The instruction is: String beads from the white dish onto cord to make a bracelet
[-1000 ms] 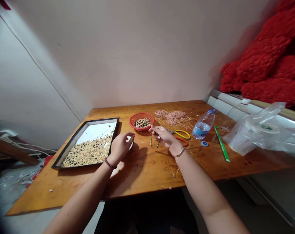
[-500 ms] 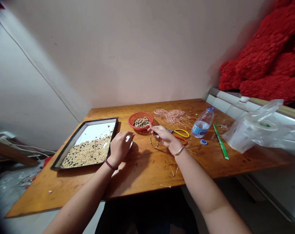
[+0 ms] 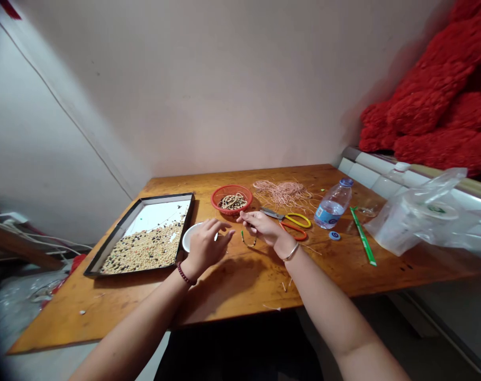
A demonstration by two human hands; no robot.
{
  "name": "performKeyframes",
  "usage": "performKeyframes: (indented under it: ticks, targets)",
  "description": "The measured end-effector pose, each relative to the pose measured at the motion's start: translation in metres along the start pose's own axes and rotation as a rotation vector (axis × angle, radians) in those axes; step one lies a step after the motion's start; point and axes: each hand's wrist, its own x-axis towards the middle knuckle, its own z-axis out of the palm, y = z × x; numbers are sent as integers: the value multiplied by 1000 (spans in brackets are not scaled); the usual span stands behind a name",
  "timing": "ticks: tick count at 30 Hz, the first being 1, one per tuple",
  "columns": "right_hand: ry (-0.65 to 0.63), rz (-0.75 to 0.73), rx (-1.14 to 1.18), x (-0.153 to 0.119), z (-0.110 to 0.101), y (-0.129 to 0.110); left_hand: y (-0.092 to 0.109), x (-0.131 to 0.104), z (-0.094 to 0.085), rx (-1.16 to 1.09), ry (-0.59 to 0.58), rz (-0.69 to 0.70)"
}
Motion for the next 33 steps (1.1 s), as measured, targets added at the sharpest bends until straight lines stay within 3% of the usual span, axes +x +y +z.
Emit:
performKeyframes:
  ticks: [5,13,18,24,33]
  targets:
    - [-46,14,19,-3,13,2,3,-6,8,69,-131,27]
    - [-113,28,15,1,15,10,2,-7,11,33,-132,13]
    - [-110,47,64,0,13,7,0,-3,6,-107,-194,16]
    - [-87,83,179,-3,8,4,-4,0,7,-394,-300,-157]
    - [-84,72,216,-1,2,5,-2,4,5,-559,-217,-241]
